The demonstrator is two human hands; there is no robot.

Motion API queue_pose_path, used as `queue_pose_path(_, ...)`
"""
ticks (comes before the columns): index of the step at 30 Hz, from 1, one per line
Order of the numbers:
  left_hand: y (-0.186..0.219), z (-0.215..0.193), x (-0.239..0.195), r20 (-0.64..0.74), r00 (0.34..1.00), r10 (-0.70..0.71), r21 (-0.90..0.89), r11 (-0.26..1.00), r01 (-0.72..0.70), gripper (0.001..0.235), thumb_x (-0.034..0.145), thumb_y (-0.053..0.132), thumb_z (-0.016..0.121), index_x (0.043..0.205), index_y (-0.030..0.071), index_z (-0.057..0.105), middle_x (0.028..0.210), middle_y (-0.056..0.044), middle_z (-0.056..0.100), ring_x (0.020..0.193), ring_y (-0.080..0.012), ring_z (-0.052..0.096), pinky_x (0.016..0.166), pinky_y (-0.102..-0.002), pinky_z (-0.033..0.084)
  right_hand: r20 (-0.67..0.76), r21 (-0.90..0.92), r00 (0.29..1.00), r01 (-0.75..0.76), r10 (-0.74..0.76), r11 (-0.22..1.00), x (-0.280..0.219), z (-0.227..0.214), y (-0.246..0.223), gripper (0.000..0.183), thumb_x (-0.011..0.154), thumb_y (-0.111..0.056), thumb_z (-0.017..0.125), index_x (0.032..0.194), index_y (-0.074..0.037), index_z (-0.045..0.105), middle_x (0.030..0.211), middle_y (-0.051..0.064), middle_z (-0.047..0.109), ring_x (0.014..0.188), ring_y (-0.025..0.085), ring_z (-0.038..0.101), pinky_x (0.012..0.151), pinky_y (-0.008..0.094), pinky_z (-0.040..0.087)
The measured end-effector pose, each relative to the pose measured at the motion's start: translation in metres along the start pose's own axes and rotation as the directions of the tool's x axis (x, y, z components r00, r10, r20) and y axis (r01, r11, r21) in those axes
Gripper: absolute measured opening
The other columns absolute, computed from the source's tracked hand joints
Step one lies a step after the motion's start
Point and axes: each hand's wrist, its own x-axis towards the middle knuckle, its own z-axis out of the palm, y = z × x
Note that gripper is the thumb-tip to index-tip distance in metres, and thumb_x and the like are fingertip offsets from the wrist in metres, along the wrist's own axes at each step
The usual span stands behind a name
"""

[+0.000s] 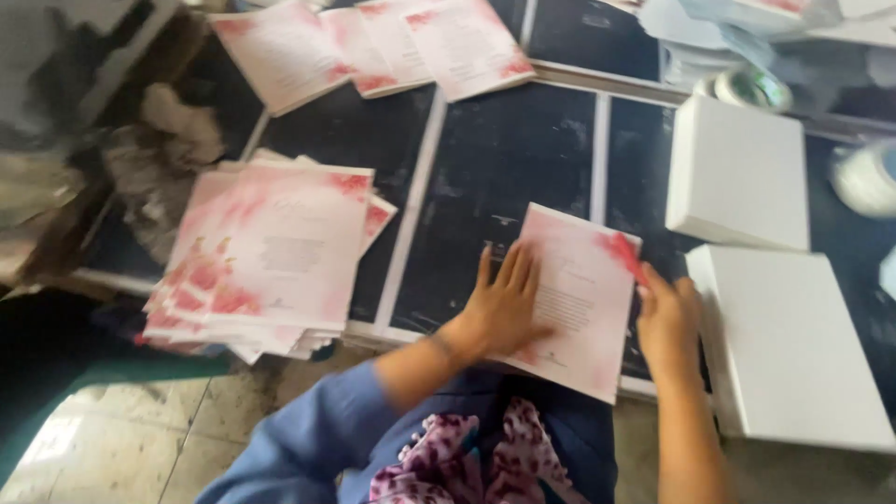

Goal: Folding printed paper sheets and using a tool to crease the edges before stacking them.

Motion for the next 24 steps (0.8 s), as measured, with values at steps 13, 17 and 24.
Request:
queue_pose_path(13, 0.073, 0.02, -0.04, -0.175, 0.963, 0.207, -0.007, 0.977, -0.212, 0.083, 0.087, 0.064, 0.048, 0.16, 0.023, 0.045, 0.171, -0.006, 0.046, 0.157, -0.0223, 0.051, 0.132, -0.048, 0.038, -0.296, -0.341, 0.955, -0.083, -0.024, 0.936, -0.049, -0.034, -0.03, 0.05, 0.104, -0.016, 0.08, 0.154, -0.014, 0.079, 0.106, 0.021, 0.063, 0.093, 0.043, 0.062, 0.083, 0.053, 0.051)
queue_pose_path(17, 0.054, 0.012, -0.044, -0.274, 0.947, 0.17, -0.34, 0.904, -0.26, 0.056, 0.112, 0.021, 0.047, 0.166, 0.018, 0.035, 0.17, -0.012, 0.048, 0.155, -0.0238, 0.052, 0.129, -0.051, 0.045, -0.266, -0.257, 0.957, -0.183, 0.112, 0.949, -0.044, -0.053, -0.051, 0.067, 0.102, -0.011, 0.082, 0.157, 0.014, 0.054, 0.119, 0.039, 0.069, 0.104, 0.056, 0.066, 0.087, 0.059, 0.05)
queue_pose_path(24, -0.106, -0.085, -0.089, 0.358, 0.623, -0.696, -0.925, -0.354, 0.136, 0.04, 0.096, 0.036, 0.059, 0.06, 0.023, 0.05, 0.05, 0.006, 0.039, 0.043, -0.009, 0.034, 0.043, -0.029, 0.023, -0.304, -0.488, 0.944, -0.267, 0.125, 0.831, -0.051, -0.039, -0.047, 0.042, 0.107, -0.026, 0.083, 0.144, -0.008, 0.079, 0.128, 0.014, 0.073, 0.119, 0.033, 0.071, 0.101, 0.044, 0.054)
